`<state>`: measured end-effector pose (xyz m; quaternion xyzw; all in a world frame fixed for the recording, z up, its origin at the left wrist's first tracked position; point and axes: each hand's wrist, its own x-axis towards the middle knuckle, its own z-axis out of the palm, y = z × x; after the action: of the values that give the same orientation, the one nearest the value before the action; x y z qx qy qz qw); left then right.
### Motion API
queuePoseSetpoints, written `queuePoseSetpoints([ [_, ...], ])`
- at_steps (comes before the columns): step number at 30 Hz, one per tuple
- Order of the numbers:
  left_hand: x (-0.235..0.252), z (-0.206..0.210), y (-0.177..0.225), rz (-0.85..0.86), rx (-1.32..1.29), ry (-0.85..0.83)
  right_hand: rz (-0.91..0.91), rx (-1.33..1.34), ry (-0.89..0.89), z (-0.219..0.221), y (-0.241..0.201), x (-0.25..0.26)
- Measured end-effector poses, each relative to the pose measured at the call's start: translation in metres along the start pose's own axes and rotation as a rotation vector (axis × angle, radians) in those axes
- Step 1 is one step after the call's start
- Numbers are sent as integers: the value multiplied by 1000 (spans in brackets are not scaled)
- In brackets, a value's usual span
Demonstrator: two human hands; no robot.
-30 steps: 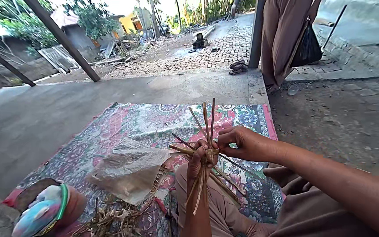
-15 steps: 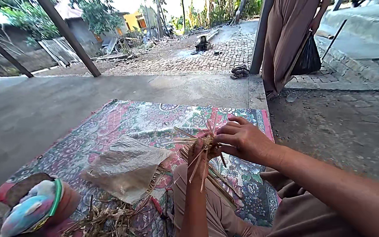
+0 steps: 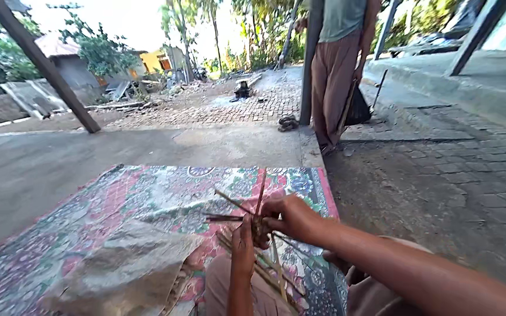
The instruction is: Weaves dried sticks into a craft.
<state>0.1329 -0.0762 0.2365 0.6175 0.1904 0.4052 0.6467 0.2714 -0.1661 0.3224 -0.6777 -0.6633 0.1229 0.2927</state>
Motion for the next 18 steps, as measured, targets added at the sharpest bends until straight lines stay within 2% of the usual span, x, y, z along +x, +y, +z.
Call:
queuePoseSetpoints([
  [5, 2, -12, -19, 93, 105, 42, 104, 33, 6, 0, 3, 8],
  [8, 3, -13, -25, 329, 226, 159, 161, 58, 43, -11, 9, 9],
  [10, 6, -15, -31, 517, 316, 128, 199, 61, 41, -18, 12, 9],
  [12, 8, -12, -33, 627, 381, 61, 219, 93, 15, -21, 13, 9],
  [18, 6, -1, -37, 640, 171, 9, 252, 235, -91, -23, 7, 4],
])
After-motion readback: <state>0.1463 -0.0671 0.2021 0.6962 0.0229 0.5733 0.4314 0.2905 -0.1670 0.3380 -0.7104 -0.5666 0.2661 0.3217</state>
